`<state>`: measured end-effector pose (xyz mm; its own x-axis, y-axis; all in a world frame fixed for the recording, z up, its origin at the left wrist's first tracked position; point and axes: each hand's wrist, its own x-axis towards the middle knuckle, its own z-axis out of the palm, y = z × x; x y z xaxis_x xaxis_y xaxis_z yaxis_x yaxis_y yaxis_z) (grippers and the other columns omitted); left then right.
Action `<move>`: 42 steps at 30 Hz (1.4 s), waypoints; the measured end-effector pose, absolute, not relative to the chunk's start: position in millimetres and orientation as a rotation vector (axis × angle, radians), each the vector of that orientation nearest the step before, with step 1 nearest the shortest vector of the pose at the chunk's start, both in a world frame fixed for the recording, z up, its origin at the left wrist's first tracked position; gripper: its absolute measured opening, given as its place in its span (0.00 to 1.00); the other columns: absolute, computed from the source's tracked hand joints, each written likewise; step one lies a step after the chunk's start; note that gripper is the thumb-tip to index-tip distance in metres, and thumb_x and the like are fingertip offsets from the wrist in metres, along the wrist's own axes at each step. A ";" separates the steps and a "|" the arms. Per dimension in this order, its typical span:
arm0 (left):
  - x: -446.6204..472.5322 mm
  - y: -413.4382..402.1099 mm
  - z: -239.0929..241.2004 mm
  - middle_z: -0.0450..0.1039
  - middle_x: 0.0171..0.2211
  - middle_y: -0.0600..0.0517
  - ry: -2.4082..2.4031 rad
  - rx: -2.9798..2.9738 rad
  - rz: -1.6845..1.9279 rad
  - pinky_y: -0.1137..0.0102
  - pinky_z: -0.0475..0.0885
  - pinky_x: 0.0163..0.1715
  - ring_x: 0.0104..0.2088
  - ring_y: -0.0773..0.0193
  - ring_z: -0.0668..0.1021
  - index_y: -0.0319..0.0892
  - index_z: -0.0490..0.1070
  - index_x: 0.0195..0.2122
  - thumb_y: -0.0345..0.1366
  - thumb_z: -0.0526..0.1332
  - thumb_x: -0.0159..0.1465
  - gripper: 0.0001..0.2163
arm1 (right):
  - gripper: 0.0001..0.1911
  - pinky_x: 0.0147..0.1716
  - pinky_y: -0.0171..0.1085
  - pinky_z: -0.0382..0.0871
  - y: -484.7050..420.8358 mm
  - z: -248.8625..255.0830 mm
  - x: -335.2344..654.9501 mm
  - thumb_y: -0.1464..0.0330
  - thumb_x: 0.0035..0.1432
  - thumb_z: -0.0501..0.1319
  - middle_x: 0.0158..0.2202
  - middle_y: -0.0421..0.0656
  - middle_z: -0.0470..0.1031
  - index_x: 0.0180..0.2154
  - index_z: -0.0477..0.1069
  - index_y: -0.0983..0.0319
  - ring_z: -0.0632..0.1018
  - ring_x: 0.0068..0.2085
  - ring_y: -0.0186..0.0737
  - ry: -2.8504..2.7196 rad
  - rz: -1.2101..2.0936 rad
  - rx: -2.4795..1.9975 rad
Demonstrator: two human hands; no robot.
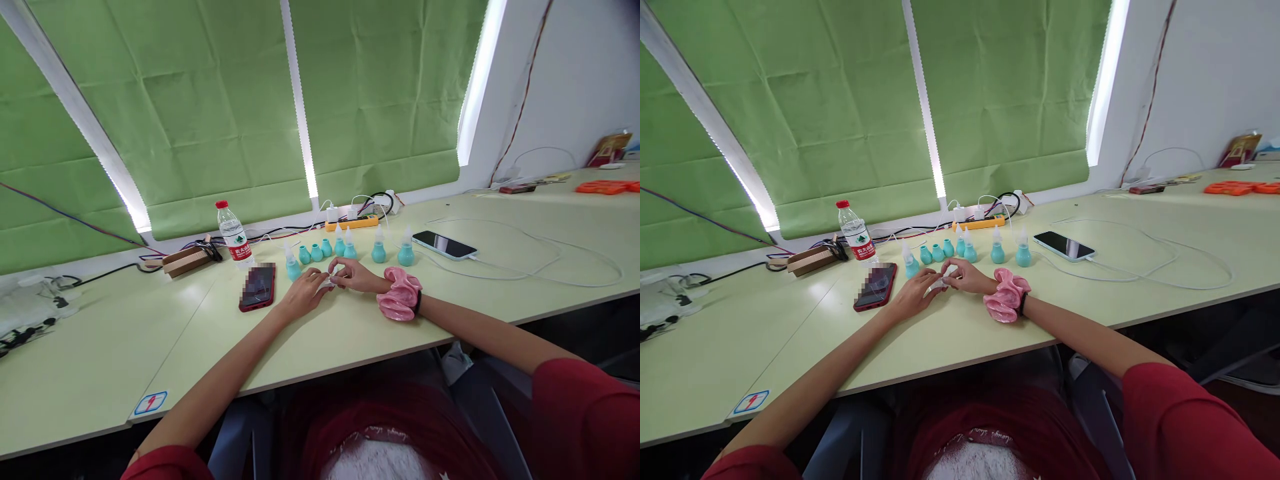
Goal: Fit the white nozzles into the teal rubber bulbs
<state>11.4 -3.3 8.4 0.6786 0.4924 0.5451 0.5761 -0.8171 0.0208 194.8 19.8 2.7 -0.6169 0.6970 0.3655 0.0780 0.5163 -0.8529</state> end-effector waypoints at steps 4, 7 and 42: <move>12.1 -4.9 7.5 0.71 0.37 0.46 -0.994 -2.805 -0.927 0.64 0.67 0.39 0.40 0.60 0.71 0.41 0.66 0.45 0.37 0.53 0.58 0.14 | 0.15 0.18 0.27 0.55 19.3 2.6 195.1 0.60 0.50 0.55 0.23 0.40 0.71 0.35 0.57 0.63 0.68 0.20 0.28 -2.069 1.065 -0.637; 11.3 -4.3 8.7 0.72 0.37 0.47 -1.255 -2.855 -1.102 0.66 0.68 0.38 0.37 0.62 0.73 0.41 0.68 0.44 0.37 0.54 0.57 0.14 | 0.13 0.21 0.28 0.59 18.4 3.6 194.8 0.61 0.50 0.56 0.26 0.41 0.71 0.34 0.58 0.62 0.72 0.27 0.32 -2.099 0.943 -0.653; 1.2 17.7 9.8 0.68 0.34 0.49 -1.658 -2.765 -1.878 0.71 0.66 0.32 0.31 0.68 0.69 0.37 0.68 0.40 0.38 0.60 0.49 0.17 | 0.09 0.30 0.32 0.62 60.2 5.1 207.7 0.71 0.46 0.55 0.31 0.43 0.70 0.33 0.67 0.65 0.68 0.28 0.31 -2.136 0.003 -0.951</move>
<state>1.2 17.7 9.8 0.1747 0.8829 0.4358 0.3230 -0.4695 0.8217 207.7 60.2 5.1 -0.4138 0.6306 0.6565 0.6289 0.7195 -0.2947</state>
